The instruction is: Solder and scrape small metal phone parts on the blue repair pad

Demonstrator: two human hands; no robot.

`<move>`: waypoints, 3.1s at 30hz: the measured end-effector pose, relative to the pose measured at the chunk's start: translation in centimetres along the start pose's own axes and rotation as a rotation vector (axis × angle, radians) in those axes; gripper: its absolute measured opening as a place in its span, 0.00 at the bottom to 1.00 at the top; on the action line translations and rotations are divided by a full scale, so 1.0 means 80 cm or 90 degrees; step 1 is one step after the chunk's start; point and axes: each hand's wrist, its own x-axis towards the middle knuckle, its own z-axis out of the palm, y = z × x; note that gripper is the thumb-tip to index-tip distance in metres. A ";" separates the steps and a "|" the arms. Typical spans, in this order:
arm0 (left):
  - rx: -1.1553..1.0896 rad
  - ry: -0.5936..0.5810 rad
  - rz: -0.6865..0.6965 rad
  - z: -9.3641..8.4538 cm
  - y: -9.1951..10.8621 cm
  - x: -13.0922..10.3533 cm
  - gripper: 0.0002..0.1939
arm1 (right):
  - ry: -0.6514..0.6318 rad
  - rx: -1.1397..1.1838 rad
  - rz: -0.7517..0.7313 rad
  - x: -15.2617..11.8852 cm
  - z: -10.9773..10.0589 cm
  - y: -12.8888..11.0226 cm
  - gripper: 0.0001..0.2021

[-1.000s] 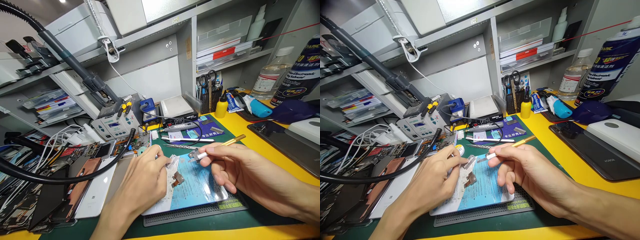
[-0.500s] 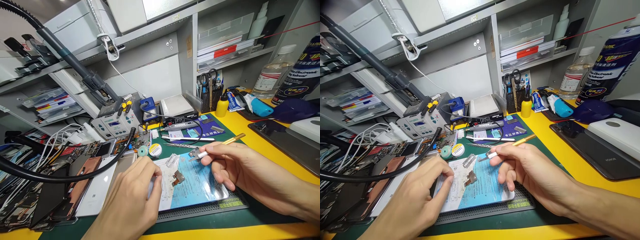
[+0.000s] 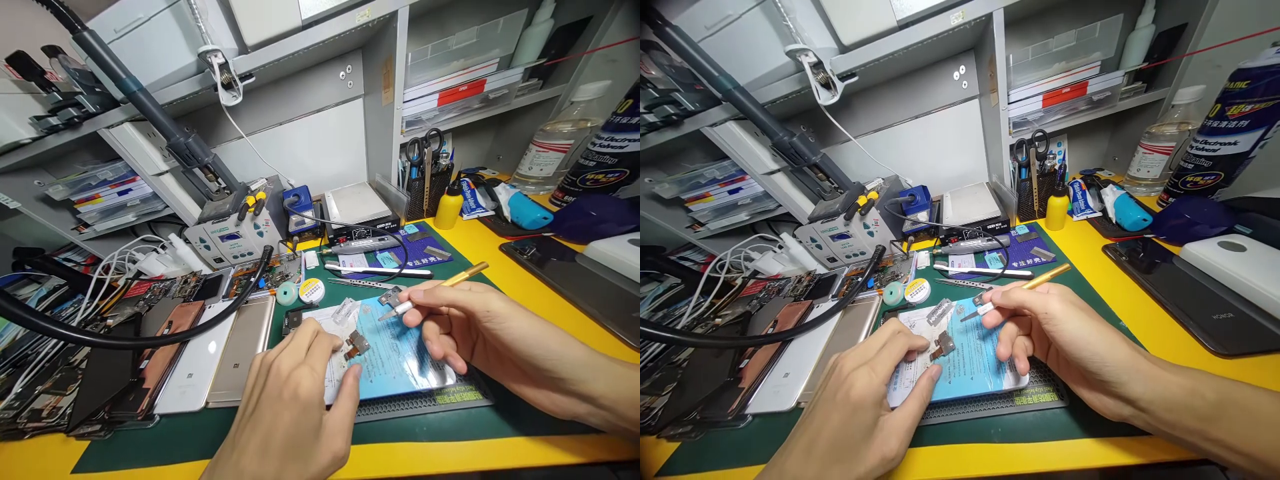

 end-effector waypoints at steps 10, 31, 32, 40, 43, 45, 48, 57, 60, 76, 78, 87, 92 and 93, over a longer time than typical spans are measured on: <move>-0.083 -0.005 -0.027 0.006 0.002 0.011 0.04 | -0.038 0.010 -0.024 -0.002 0.000 0.002 0.09; 0.027 -0.068 -0.015 -0.003 0.010 0.024 0.05 | 0.021 0.018 -0.161 0.005 -0.007 -0.020 0.05; 0.029 -0.073 -0.012 -0.002 0.011 0.026 0.05 | 0.026 0.019 -0.168 0.005 -0.008 -0.023 0.05; 0.048 0.014 0.079 0.007 0.002 0.029 0.02 | -0.051 -0.021 -0.122 0.000 -0.004 -0.013 0.07; 0.047 0.020 0.102 0.008 -0.001 0.027 0.03 | -0.110 -0.084 -0.088 -0.002 -0.002 -0.005 0.09; 0.046 0.027 0.111 0.007 -0.002 0.027 0.04 | -0.125 -0.148 -0.096 -0.004 0.000 0.000 0.10; 0.051 0.032 0.135 0.004 0.000 0.029 0.04 | -0.107 -0.221 -0.124 -0.008 0.003 0.006 0.10; 0.002 0.019 0.175 0.012 -0.006 0.038 0.04 | -0.078 -0.277 -0.090 -0.010 0.001 0.019 0.14; -0.018 0.020 0.171 0.015 -0.009 0.037 0.05 | -0.066 -0.272 -0.074 -0.008 0.000 0.019 0.14; -0.063 0.041 0.154 0.019 -0.013 0.035 0.05 | -0.094 -0.265 -0.060 -0.005 0.001 0.014 0.15; -0.070 0.040 0.153 0.019 -0.013 0.035 0.05 | -0.095 -0.258 -0.064 -0.006 0.000 0.014 0.14; -0.094 0.032 0.146 0.022 -0.016 0.036 0.07 | -0.095 -0.250 -0.070 -0.008 0.001 0.010 0.14; -0.098 0.038 0.144 0.022 -0.017 0.036 0.07 | -0.049 -0.226 -0.070 -0.006 -0.001 0.011 0.15; -0.097 0.042 0.147 0.022 -0.017 0.036 0.07 | -0.047 -0.223 -0.071 -0.006 -0.001 0.011 0.15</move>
